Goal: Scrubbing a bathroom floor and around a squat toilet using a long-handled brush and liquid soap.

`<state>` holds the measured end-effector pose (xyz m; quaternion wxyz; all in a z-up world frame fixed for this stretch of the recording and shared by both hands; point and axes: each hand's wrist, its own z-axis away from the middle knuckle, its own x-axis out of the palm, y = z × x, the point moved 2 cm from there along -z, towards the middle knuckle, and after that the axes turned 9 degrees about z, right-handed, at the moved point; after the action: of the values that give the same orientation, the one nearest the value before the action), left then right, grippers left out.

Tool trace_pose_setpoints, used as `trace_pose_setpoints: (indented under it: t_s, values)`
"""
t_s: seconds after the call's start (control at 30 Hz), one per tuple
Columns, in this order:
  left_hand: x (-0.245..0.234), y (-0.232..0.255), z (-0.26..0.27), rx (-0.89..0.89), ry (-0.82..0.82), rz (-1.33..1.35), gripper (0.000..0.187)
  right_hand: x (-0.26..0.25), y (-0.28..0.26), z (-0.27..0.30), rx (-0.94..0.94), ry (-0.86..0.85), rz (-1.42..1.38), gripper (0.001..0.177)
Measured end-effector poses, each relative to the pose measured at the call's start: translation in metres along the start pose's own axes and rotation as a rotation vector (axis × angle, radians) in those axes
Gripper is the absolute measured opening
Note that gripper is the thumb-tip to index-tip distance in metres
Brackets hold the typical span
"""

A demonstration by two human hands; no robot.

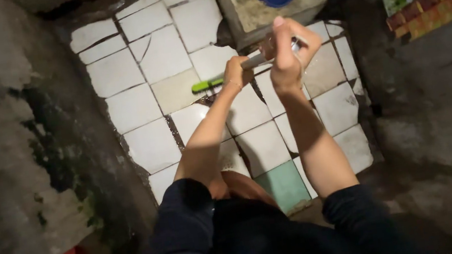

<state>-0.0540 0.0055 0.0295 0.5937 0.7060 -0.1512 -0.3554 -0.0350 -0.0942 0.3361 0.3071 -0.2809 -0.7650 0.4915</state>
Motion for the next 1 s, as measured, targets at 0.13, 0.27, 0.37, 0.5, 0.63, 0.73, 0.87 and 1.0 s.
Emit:
trace_pose_setpoints:
  t_s: [0.13, 0.27, 0.37, 0.5, 0.63, 0.73, 0.87, 1.0]
  values:
    - [0.016, -0.021, -0.019, -0.063, 0.025, 0.067, 0.025, -0.018, 0.037, 0.031, -0.219, 0.153, 0.302, 0.041]
    - [0.056, -0.023, -0.015, -0.018, -0.042, 0.345, 0.028, -0.042, 0.033, 0.032, -0.221, 0.144, 0.446, 0.04]
    - [0.076, 0.003, 0.027, 0.076, -0.077, 0.105, 0.022, -0.062, 0.002, 0.021, -0.128, 0.184, 0.212, 0.038]
    - [0.103, -0.009, 0.003, 0.372, -0.008, 0.106, 0.014, -0.082, 0.003, 0.009, -0.105, 0.33, 0.22, 0.035]
    - [0.091, 0.006, -0.01, 0.118, -0.124, 0.035, 0.036, -0.073, 0.032, 0.036, -0.236, 0.324, 0.345, 0.038]
    - [0.115, 0.012, -0.005, 0.066, -0.095, 0.276, 0.032, -0.088, 0.013, 0.028, -0.163, 0.329, 0.292, 0.038]
    - [0.123, 0.058, 0.033, 0.159, -0.14, 0.204, 0.017, -0.103, -0.031, 0.011, -0.118, 0.295, 0.234, 0.043]
    - [0.133, 0.082, 0.033, -0.135, -0.236, 0.105, 0.025, -0.118, -0.025, 0.017, -0.09, 0.373, 0.281, 0.042]
